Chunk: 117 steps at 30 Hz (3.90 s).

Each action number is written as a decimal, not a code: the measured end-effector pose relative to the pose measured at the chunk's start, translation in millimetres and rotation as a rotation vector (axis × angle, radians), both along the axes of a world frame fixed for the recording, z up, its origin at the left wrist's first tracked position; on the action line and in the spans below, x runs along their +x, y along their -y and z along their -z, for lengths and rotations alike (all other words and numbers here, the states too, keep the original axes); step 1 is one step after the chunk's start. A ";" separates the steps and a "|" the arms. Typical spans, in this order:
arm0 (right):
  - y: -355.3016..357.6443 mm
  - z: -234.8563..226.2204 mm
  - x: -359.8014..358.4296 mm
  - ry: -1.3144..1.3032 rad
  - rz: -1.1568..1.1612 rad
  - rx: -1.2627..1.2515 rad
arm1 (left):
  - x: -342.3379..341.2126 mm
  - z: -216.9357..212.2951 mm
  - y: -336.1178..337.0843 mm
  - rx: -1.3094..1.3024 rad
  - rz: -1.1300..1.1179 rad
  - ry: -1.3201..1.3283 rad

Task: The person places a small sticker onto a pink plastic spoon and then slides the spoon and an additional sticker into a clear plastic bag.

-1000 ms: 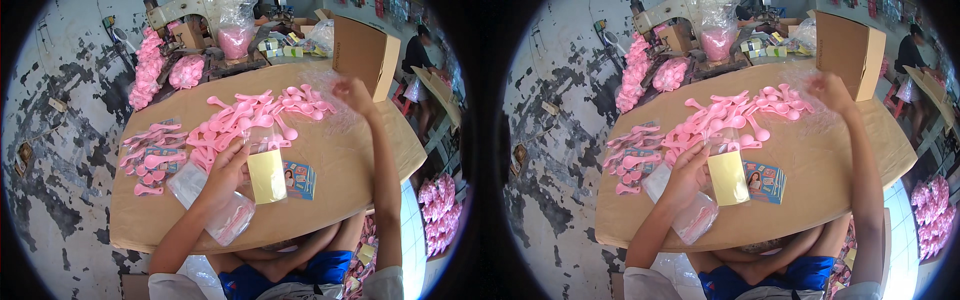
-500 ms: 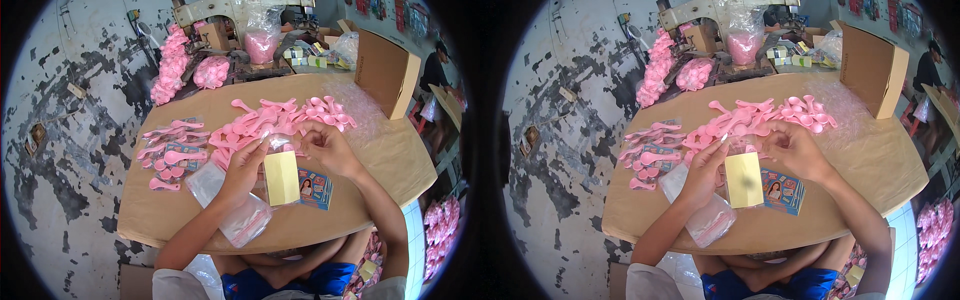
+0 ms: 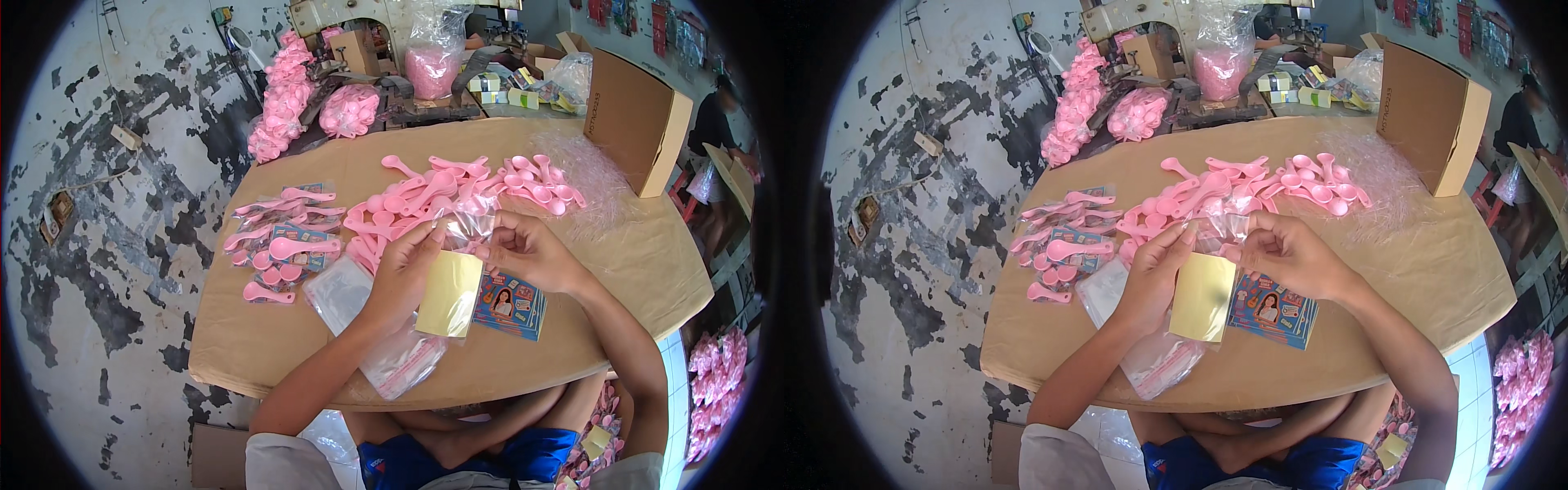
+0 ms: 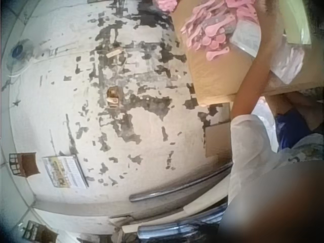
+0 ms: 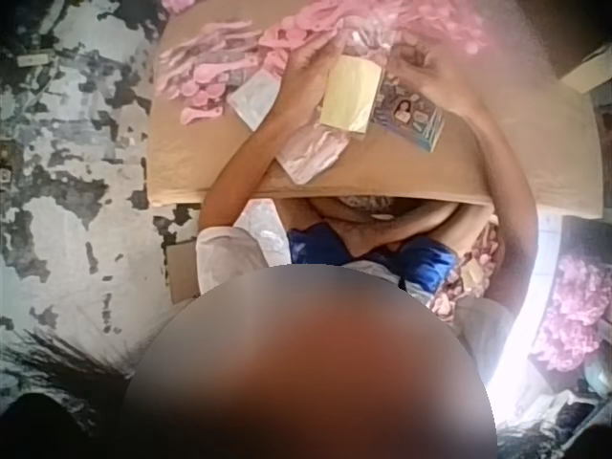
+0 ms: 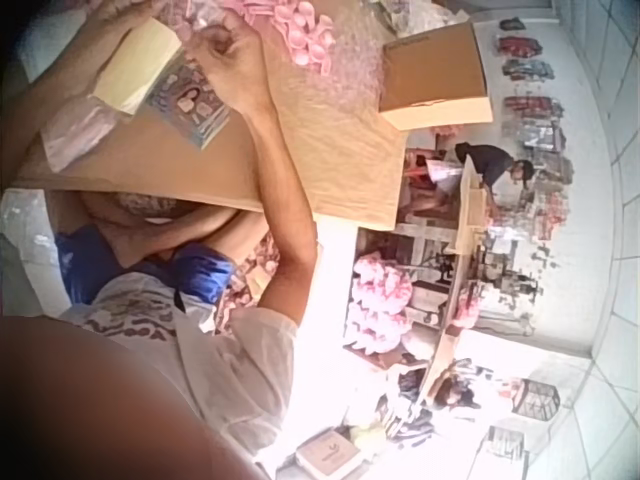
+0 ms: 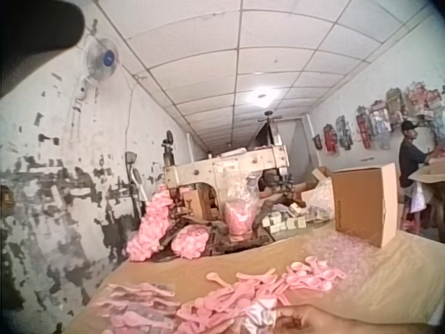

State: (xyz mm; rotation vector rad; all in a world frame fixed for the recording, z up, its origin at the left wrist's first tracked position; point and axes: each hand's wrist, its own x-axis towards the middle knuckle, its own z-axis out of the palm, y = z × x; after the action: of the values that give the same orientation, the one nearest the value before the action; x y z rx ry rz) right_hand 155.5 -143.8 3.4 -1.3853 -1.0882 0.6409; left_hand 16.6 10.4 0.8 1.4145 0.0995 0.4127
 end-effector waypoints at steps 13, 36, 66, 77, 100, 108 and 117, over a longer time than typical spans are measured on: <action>-2.3 7.0 1.0 0.132 0.088 0.172 | -3.6 -0.4 -19.4 0.178 0.162 0.018; 1.1 0.8 6.8 0.710 0.043 0.411 | -10.4 -5.7 -41.3 0.505 0.216 0.169; -37.0 -0.1 -70.3 0.644 -0.156 -0.376 | -64.9 -50.2 -111.8 0.626 -0.031 0.239; -33.8 -6.2 -54.0 0.656 -0.128 -0.282 | -49.7 -36.5 -79.1 0.741 0.820 -0.652; -8.6 -22.9 -42.5 1.104 0.316 0.200 | -29.9 -33.9 -18.7 0.255 0.331 -0.222; 38.3 -42.7 -16.2 0.978 -0.036 -0.275 | -13.3 -11.3 -20.3 -0.205 0.088 0.022; 37.9 -28.7 12.5 0.683 -0.108 -0.631 | -14.2 -6.5 -20.5 -0.060 -0.106 0.001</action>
State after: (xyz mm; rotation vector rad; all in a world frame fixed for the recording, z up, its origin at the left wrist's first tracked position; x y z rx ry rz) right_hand 168.0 -181.7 32.1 -2.1989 -1.5826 0.6308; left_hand 2.4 30.9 7.3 1.3532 0.1848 0.4941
